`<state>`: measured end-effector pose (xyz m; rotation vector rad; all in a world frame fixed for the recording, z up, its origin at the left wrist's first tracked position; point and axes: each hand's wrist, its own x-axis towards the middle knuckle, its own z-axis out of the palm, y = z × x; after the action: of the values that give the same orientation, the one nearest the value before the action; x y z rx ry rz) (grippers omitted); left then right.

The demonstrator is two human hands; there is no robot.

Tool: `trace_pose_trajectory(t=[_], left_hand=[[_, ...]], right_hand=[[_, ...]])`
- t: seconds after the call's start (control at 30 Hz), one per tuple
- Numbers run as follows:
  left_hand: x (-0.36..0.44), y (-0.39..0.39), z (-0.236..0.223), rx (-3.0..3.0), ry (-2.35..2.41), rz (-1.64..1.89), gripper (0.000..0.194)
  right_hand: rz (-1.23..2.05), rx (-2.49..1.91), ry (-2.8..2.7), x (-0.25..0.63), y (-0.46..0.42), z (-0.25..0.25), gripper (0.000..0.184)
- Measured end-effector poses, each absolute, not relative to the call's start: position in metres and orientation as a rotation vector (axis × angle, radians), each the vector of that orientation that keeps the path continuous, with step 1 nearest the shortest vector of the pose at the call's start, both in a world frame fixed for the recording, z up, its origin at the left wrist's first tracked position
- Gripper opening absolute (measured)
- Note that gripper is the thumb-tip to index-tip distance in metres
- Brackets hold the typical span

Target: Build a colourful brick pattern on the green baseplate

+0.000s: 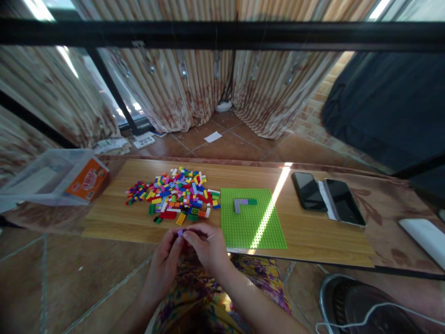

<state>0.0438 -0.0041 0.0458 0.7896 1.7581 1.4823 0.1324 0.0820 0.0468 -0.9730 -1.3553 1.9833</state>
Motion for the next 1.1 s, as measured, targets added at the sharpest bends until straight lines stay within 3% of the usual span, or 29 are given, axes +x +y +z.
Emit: trace_pose_trajectory(t=[0.17, 0.27, 0.43, 0.63, 0.8, 1.1], left_hand=[[0.035, 0.006, 0.049, 0.784, 1.705, 1.440, 0.028], [0.030, 0.009, 0.049, 0.999, 1.845, 1.374, 0.022], [0.019, 0.017, 0.047, 1.318, 2.133, 1.196, 0.017], [-0.021, 0.041, 0.034, 1.310, 2.376, 1.220, 0.015], [-0.046, 0.057, 0.025, 1.426, 2.489, 1.046, 0.018], [-0.041, 0.062, 0.021, 1.555, 2.520, 0.872, 0.030]], right_hand=[[2.206, -0.948, -0.953, 0.131, 0.092, 0.043, 0.031], [2.215, -0.923, -1.068, 0.128, 0.096, 0.045, 0.032], [1.916, -0.870, -1.562, 0.112, 0.113, 0.042, 0.024], [1.509, -0.928, -1.919, 0.073, 0.154, 0.037, 0.019], [1.249, -1.034, -2.146, 0.067, 0.170, 0.037, 0.029], [1.812, -1.042, -1.569, 0.151, 0.162, 0.033, 0.028]])
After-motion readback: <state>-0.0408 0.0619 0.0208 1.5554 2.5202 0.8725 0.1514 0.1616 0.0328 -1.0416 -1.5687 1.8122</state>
